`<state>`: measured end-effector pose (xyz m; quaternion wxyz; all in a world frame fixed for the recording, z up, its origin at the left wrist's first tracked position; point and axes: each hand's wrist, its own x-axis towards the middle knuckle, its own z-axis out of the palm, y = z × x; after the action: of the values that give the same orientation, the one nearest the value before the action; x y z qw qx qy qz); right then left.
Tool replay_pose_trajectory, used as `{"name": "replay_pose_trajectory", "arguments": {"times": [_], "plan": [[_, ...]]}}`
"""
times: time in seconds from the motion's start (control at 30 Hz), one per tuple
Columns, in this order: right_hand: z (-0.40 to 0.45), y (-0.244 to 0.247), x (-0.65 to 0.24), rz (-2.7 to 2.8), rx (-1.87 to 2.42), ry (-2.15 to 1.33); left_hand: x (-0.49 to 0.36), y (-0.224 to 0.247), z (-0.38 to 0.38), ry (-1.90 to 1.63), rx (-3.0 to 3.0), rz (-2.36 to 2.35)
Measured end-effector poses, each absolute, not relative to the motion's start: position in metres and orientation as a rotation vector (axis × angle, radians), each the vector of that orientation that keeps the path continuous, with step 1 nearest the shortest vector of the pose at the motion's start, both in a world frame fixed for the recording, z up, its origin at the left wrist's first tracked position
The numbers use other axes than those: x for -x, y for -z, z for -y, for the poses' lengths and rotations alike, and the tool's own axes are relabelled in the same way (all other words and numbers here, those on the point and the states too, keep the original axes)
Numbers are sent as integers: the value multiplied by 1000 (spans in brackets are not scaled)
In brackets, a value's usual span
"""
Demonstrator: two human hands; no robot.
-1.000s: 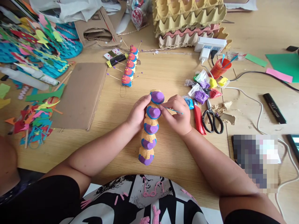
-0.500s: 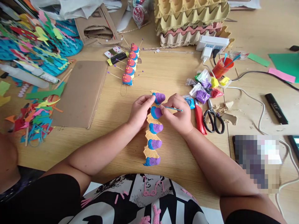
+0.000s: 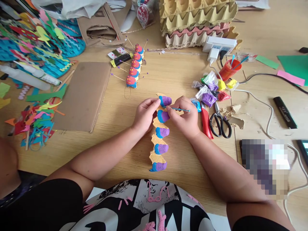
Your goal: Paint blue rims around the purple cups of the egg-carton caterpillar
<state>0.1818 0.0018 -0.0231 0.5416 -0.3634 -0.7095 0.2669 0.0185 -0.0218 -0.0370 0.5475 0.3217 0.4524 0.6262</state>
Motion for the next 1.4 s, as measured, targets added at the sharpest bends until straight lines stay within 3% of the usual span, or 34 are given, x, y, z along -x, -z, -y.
{"name": "replay_pose_trajectory", "arguments": {"times": [0.93, 1.4], "plan": [[-5, 29, -185, 1657, 816, -732, -20, 36, 23, -1391, -712, -1011], [-6, 25, -181, 1111, 713, -1219, -22, 27, 22, -1366, -660, -951]]}}
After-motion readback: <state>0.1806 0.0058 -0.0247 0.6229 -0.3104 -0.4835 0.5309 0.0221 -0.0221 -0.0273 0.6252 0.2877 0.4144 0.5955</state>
